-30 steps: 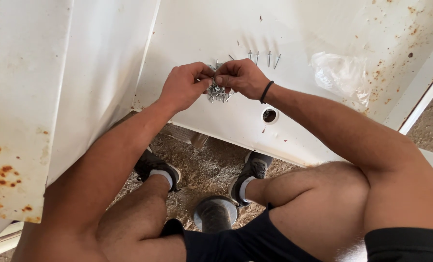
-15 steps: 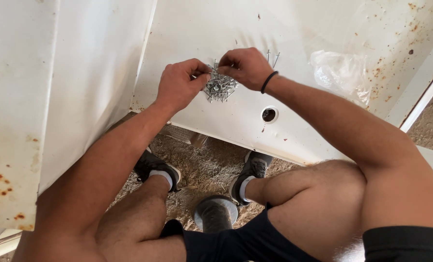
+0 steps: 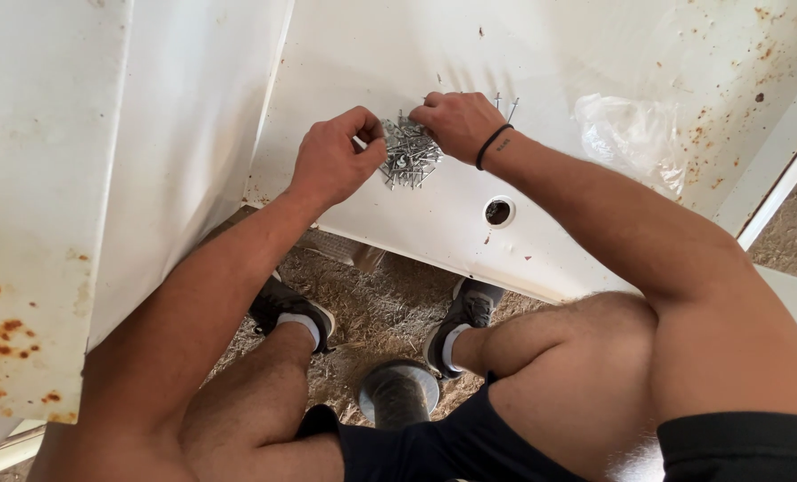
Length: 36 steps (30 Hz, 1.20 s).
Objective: The person sits on the floor and sorts a pile of metal fasteners on a white surface. They separate screws from washers and nuts, arranging the screws in a row while keeping the other components in a separate pile.
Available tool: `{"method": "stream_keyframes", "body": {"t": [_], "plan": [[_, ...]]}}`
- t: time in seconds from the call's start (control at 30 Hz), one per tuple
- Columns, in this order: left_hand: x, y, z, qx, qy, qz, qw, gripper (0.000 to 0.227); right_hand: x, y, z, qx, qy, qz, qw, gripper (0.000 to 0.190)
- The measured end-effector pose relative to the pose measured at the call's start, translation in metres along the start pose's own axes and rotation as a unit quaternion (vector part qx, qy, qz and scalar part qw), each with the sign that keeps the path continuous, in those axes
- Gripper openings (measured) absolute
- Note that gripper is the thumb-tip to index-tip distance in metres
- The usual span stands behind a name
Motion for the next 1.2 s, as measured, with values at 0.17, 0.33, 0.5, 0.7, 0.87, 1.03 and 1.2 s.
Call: {"method": "stream_keyframes", "body": {"t": [0.17, 0.33, 0.5, 0.7, 0.87, 1.03, 1.2], "plan": [[0.016, -0.011, -0.001, 0.044, 0.04, 0.036, 0.998, 0.011, -0.002, -0.005, 0.007, 0.025, 0.001, -0.015, 1.0, 0.018], [0.017, -0.007, -0.007, 0.068, 0.055, 0.081, 0.993, 0.011, -0.003, 0.002, 0.011, 0.007, -0.008, 0.012, 1.0, 0.01], [0.014, 0.0, -0.006, 0.037, 0.025, 0.047, 0.998, 0.007, 0.008, 0.004, 0.017, -0.03, -0.03, 0.033, 0.999, 0.022], [0.011, -0.002, -0.005, 0.036, -0.011, 0.006, 0.999, 0.011, 0.012, 0.0, 0.038, 0.021, -0.06, 0.022, 0.998, 0.019], [0.009, -0.01, -0.009, 0.054, -0.022, -0.098, 0.993, 0.016, 0.011, 0.017, 0.041, 0.082, -0.132, 0.18, 0.971, 0.017], [0.004, -0.008, -0.01, 0.066, -0.025, -0.15, 0.986, 0.014, 0.018, 0.054, 0.025, 0.014, -0.095, 0.451, 0.887, 0.018], [0.012, -0.012, -0.004, 0.054, -0.013, -0.137, 0.989, 0.011, 0.034, 0.056, 0.007, 0.067, -0.056, 0.452, 0.888, 0.02]]}}
Point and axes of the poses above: each hand's wrist, its own z-axis towards the middle knuckle, its own y-axis out of the back of the hand, x = y × z, the point moved 8 cm from there along z, towards the middle knuckle, and after that the axes turned 14 degrees about z, right-handed, at the moved point
